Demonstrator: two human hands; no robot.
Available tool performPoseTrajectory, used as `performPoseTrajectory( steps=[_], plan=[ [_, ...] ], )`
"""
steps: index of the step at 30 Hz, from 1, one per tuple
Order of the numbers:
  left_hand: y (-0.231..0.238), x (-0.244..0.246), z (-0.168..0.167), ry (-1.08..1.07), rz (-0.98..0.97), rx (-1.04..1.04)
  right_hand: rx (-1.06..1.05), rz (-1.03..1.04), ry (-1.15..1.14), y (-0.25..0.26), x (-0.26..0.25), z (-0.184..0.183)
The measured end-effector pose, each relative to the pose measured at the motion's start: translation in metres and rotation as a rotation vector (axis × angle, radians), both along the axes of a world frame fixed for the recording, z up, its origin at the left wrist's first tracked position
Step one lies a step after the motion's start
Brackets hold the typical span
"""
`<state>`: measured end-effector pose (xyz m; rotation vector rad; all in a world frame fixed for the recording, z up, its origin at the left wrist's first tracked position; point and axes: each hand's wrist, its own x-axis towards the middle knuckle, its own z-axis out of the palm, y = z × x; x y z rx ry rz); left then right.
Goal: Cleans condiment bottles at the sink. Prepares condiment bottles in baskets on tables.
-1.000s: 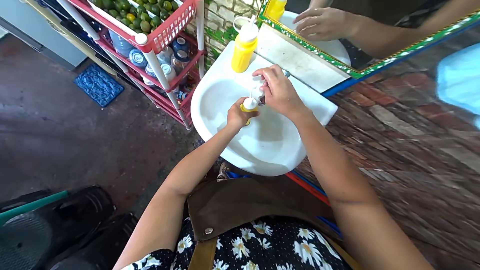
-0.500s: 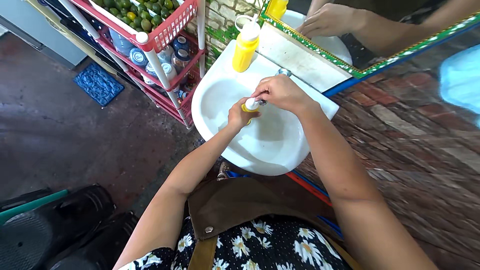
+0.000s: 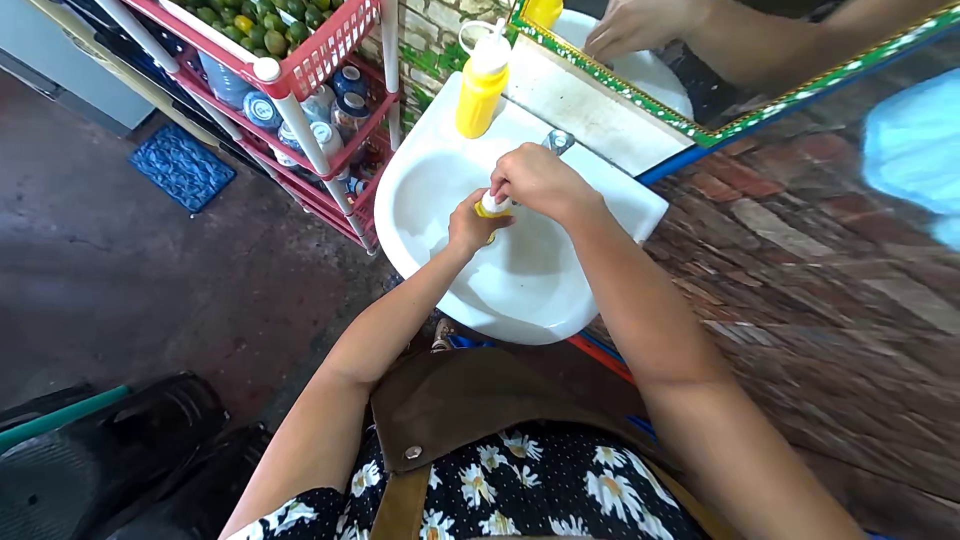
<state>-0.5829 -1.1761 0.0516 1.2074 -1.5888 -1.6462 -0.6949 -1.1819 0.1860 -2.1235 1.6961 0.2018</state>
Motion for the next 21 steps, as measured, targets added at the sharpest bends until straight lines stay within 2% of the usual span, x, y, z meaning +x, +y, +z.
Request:
performPoseTrajectory(
  steps=[2,4,6,7,8,10,12,13,16,18,19,21],
  plan=[
    [-0.001,0.002,-0.001,0.02,0.023,0.004,0.017,0.012,-0.077,-0.006,-0.005,0.001],
    [-0.004,0.005,-0.005,0.062,0.046,0.036,-0.113,-0.03,-0.289,0.004,-0.016,-0.005],
    [-0.011,0.007,-0.006,0.07,0.079,0.069,-0.369,-0.22,-0.494,0.029,-0.023,-0.015],
    [-0.011,0.008,-0.006,0.053,0.095,0.089,-0.419,-0.345,-0.511,0.048,-0.023,-0.022],
    [-0.011,0.008,-0.006,0.024,0.113,0.085,-0.358,-0.436,-0.456,0.069,-0.023,-0.028],
    [-0.011,0.007,-0.001,-0.073,0.113,0.031,-0.045,-0.507,-0.274,0.095,-0.022,-0.042],
    [-0.009,0.007,0.007,-0.186,0.061,-0.022,0.227,-0.507,-0.169,0.095,-0.018,-0.067],
    [-0.008,0.007,0.011,-0.243,0.03,-0.045,0.236,-0.51,-0.19,0.091,-0.017,-0.083],
    [-0.006,0.001,0.021,-0.34,0.039,-0.028,0.051,-0.553,-0.417,0.069,-0.017,-0.133],
    [-0.008,-0.001,0.023,-0.347,0.094,0.013,0.002,-0.6,-0.616,0.055,-0.016,-0.146],
    [-0.011,-0.001,0.023,-0.342,0.111,0.007,0.03,-0.645,-0.72,0.049,-0.016,-0.146],
    [-0.018,0.0,0.015,-0.296,0.115,0.012,0.226,-0.762,-0.904,0.044,-0.02,-0.136]
  ],
)
